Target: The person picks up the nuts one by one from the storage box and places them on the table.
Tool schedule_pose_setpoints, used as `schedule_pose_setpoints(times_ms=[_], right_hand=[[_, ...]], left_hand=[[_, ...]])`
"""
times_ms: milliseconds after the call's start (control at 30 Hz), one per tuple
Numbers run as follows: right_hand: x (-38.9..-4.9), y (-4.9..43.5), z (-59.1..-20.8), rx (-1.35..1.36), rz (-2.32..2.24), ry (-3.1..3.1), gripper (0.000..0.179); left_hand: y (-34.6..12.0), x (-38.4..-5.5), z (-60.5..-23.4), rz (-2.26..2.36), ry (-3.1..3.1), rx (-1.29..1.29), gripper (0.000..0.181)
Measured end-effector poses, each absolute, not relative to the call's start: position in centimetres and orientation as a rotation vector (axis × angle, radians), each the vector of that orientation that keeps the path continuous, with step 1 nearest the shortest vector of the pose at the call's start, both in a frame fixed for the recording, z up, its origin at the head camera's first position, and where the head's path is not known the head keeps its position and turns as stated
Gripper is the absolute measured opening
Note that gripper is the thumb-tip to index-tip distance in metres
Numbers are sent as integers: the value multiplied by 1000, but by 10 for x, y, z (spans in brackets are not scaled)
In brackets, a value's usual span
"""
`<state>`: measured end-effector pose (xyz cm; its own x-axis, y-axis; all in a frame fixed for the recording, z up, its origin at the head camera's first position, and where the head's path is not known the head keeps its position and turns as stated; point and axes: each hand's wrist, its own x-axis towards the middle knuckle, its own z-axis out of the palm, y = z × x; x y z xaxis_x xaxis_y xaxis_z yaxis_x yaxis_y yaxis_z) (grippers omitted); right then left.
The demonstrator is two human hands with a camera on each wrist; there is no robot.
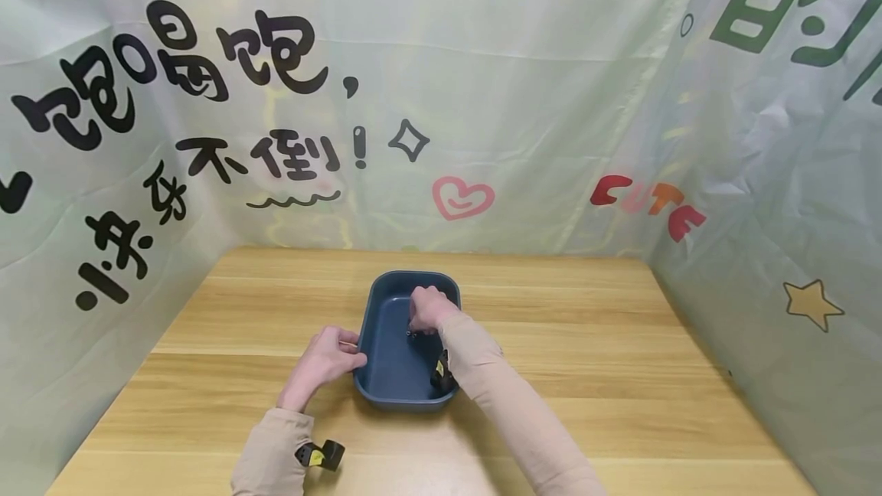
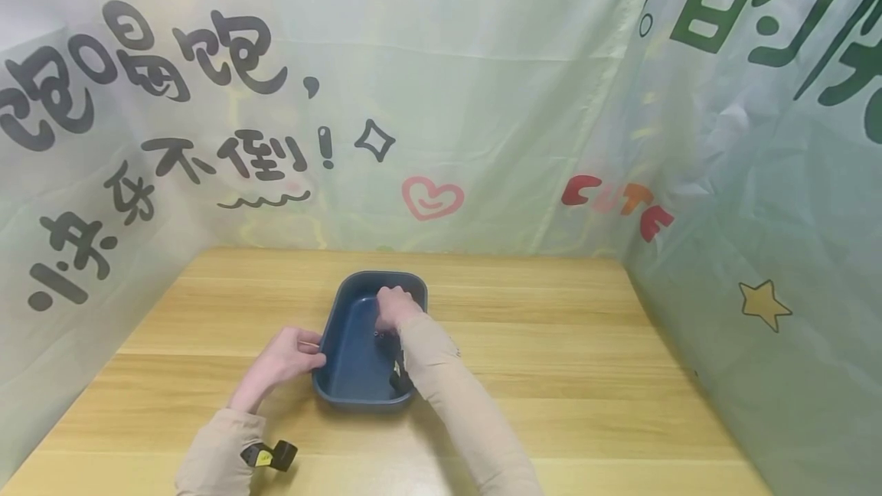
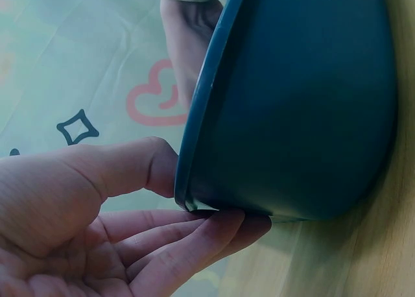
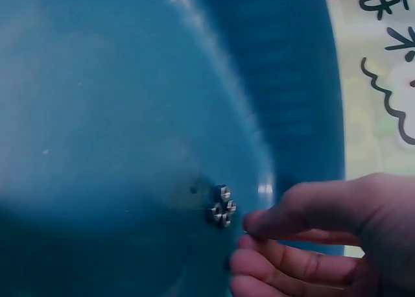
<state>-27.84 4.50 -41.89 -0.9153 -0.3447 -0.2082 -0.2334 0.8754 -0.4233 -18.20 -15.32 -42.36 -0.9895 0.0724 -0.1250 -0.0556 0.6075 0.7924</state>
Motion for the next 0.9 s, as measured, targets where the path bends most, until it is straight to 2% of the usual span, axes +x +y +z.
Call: schedule_pose_setpoints(times_ms=[600,900], right_hand=[[-272,66,-403,-627,-889,2788,8],[-269,82,-404,-627,-1172,2667,5]], left_hand=[[-154,-182,-426,1328,2687,13,44],[-154,-182,-424,1316,2684,12,44]])
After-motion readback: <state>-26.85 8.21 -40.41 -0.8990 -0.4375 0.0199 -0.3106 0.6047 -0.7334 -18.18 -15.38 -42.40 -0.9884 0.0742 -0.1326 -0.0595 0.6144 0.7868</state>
